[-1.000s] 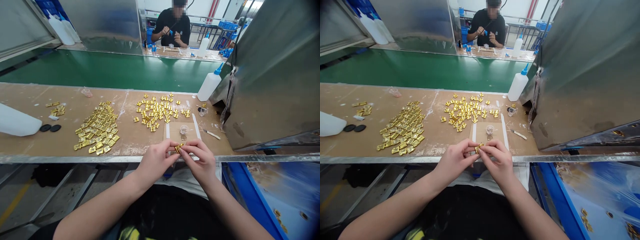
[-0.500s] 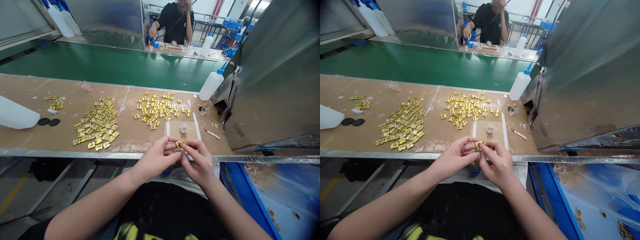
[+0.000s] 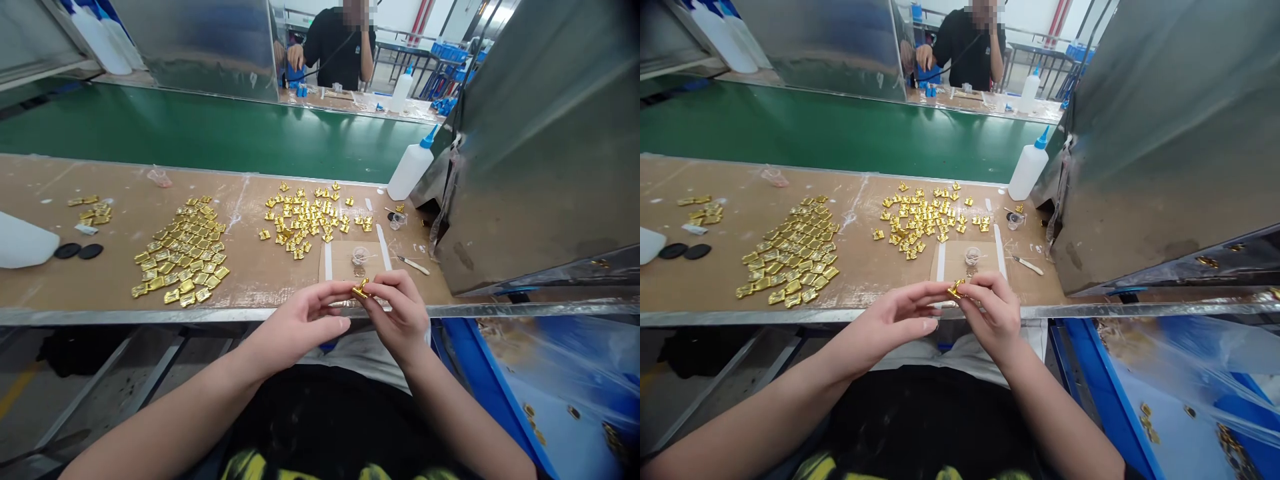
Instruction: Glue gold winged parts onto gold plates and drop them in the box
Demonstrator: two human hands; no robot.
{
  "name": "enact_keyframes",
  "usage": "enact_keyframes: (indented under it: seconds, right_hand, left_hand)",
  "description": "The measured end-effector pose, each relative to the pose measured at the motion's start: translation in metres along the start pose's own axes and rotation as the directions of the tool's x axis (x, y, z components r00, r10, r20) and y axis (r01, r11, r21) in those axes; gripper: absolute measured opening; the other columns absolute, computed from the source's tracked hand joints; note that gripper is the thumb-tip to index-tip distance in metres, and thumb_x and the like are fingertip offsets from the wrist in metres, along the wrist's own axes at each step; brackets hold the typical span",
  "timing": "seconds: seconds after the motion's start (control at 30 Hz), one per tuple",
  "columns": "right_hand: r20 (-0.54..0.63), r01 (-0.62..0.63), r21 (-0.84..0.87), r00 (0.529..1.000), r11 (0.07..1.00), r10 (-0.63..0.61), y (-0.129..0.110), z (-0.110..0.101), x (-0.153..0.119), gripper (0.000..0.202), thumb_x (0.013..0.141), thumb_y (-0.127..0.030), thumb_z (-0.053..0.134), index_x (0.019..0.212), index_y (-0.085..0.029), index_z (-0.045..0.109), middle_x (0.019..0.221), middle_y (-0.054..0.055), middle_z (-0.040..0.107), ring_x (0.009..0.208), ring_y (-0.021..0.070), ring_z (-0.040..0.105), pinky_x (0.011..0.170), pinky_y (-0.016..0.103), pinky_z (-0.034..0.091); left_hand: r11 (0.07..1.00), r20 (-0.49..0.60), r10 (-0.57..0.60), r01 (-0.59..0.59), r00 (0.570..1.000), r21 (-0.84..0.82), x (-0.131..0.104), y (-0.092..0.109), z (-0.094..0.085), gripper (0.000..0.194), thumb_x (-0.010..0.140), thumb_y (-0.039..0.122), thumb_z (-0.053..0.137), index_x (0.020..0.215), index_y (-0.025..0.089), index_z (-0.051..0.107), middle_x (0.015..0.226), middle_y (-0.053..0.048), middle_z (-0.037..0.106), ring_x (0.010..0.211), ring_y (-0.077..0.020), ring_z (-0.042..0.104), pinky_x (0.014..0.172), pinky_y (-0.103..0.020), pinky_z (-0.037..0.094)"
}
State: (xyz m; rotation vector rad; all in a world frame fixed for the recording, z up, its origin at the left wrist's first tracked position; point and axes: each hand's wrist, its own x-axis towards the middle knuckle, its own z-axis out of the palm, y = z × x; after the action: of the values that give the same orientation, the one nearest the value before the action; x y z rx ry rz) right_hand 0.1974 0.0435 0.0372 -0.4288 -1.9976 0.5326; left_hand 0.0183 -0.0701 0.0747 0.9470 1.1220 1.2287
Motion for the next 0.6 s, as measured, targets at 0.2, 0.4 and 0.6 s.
enact_keyframes:
  seconds: [0.2,0.4,0.6]
  right_hand:
    - [-0.031,-0.030,0.119,0.999,0.992,0.034,-0.016,0.004,-0.001,0.025,0.093,-0.007,0.072,0.108,-0.027,0.073,0.089,0.003,0.063,0.078,0.0181,0.062,0.066,0.032,0.053]
    - [-0.055,-0.022,0.145,0.998,0.989,0.031,-0.030,0.016,0.002,0.015,0.098,-0.014,0.067,0.102,-0.026,0.074,0.082,0.003,0.064,0.069,0.0177,0.061,0.060,0.032,0.051]
    - [-0.043,-0.139,0.223,0.987,0.965,0.152,-0.032,0.022,0.005,0.009,0.096,-0.016,0.071,0.099,-0.025,0.073,0.079,0.001,0.059,0.066,0.0159,0.057,0.057,0.028,0.049]
  left_hand:
    - [0.864,-0.162,0.407,-0.321,0.899,0.387,-0.001,-0.011,0.000,0.041,0.088,0.030,0.088,0.126,0.031,0.071,0.128,-0.007,0.068,0.116,-0.0256,0.062,0.101,-0.038,0.049]
    - [0.797,-0.166,0.569,-0.490,0.805,0.353,0.000,-0.015,0.004,0.037,0.084,0.022,0.092,0.116,0.031,0.076,0.120,-0.007,0.067,0.116,-0.0261,0.063,0.102,-0.038,0.050]
    - [0.795,-0.271,0.597,-0.510,0.755,0.329,0.000,-0.024,0.004,0.035,0.083,0.024,0.092,0.114,0.029,0.076,0.114,-0.007,0.066,0.107,-0.0243,0.063,0.091,-0.034,0.050]
